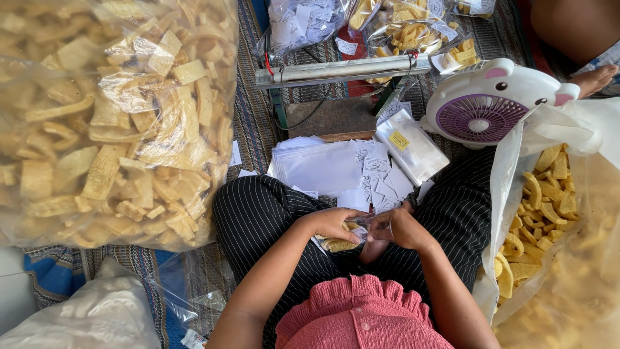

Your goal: The person fills plastic bags with yellow chips by hand, inserts small paper labels into the bags, and uses a manual heat sealer to seal the bags shut.

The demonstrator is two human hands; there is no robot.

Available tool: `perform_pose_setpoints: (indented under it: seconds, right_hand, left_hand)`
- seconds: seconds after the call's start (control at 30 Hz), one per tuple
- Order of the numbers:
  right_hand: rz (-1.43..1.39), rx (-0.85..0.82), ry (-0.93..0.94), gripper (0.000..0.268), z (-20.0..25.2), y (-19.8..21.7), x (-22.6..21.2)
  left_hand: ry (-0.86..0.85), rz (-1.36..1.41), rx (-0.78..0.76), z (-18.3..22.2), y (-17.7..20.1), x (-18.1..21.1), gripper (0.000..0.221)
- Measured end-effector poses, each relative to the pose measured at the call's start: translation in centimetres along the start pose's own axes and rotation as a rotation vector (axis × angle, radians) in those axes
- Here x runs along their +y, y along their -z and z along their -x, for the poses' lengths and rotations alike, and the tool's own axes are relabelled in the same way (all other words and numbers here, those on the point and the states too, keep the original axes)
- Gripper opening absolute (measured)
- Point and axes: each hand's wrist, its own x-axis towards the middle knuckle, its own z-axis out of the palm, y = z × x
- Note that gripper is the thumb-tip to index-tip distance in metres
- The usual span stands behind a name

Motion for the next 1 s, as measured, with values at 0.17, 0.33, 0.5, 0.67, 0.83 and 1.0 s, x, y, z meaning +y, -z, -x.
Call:
perform_pose_setpoints:
  seconds: [0.17, 0.33, 0.5, 0.67, 0.83, 1.0]
  right_hand:
    - [0.056, -0.048, -0.002, 0.01, 0.5, 1.1, -2.0]
    - [0.12, -0.044, -0.012, 0.012, -0.3, 1.5, -0.1]
    - [0.192, -0.099, -0.013, 0.009, 1.1, 3.2, -4.2]
    - [0.108, -0.161, 0.02, 0.015, 1.8, 4.5, -6.0]
    - [0.05, -0.242, 0.074, 0.028, 1.4, 3.8, -4.1]
    - [0.058, -0.253, 0.042, 0.028, 3.5, 5.4, -12.1]
  left_hand:
    - [0.016, -0.004, 0.001, 0.0, 0.1, 0.4, 0.093]
    - [0.036, -0.001, 0.038, 0.4, 0.2, 0.6, 0.09]
    - [0.06, -0.004, 0.026, 0.6, 0.4, 1.0, 0.092]
    - [0.075, -0.013, 0.029, 0.5, 0.7, 1.4, 0.097]
    - [0.068, 0.003, 0.007, 0.6, 0.8, 1.6, 0.097]
    - [0.041, 0.023, -0.025, 0.1, 0.4, 0.5, 0.098]
